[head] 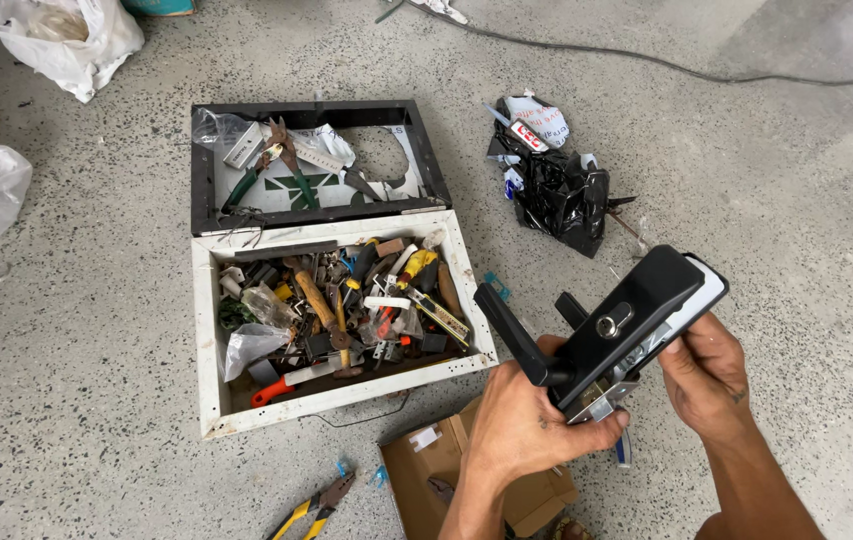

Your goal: The person assembles a door lock mechanism by attaching two handles to the lock body and testing the key operation. The person then places the assembled lock into a cardboard box.

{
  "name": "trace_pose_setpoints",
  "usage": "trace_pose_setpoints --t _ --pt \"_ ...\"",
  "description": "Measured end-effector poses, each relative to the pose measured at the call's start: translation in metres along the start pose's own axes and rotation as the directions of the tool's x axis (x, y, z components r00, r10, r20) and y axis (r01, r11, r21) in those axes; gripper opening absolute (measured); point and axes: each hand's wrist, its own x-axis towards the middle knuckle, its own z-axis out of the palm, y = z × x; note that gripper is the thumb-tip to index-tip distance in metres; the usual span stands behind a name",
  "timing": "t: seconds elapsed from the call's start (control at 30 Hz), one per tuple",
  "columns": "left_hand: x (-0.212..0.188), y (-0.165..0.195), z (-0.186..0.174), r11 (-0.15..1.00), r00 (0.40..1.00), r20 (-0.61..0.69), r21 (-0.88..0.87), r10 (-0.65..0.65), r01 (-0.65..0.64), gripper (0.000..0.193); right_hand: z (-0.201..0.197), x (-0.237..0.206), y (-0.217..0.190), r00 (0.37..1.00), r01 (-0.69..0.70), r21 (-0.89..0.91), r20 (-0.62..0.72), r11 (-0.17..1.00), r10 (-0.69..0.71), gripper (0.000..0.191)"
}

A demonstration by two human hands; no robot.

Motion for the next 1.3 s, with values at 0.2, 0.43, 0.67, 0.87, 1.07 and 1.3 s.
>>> trace_pose_setpoints --t 0.2,0.43,0.67,0.87,1.07,1.3 --pt "0.001 0.003 -0.003 1.0 1.0 -0.022 0.026 -0.012 0.013 0.045 0.027 0.019 -0.025 0.987 0.151 -0.422 0.01 0.894 -0.162 0.035" --pt "0.001 0.009 0.002 0.999 0.998 -0.036 -0.002 -0.049 0.049 0.049 0.029 0.018 -0.01 0.905 0.309 -0.592 -0.058 0.744 -0.422 0.018" --pt "-0.002 0.008 -0.001 1.0 0.999 -0.051 -0.015 0.007 -0.008 0.045 0.029 0.017 -0.029 0.963 0.215 -0.552 -0.015 0.805 -0.268 0.027" --pt "0.001 0.007 0.003 1.0 0.999 -0.037 -0.018 0.0 -0.001 0.047 0.012 0.006 -0.007 0.977 0.167 -0.448 -0.043 0.878 -0.208 0.028" --pt "-0.001 0.008 0.006 0.999 0.998 -0.042 0.003 -0.043 0.044 0.064 -0.009 -0.011 0.011 0.987 0.025 -0.182 -0.154 0.983 -0.053 0.022" --pt "0.001 0.006 0.006 0.997 0.996 -0.056 -0.019 -0.075 0.074 0.063 0.011 0.01 -0.024 0.989 0.145 -0.333 0.039 0.932 -0.141 0.029"
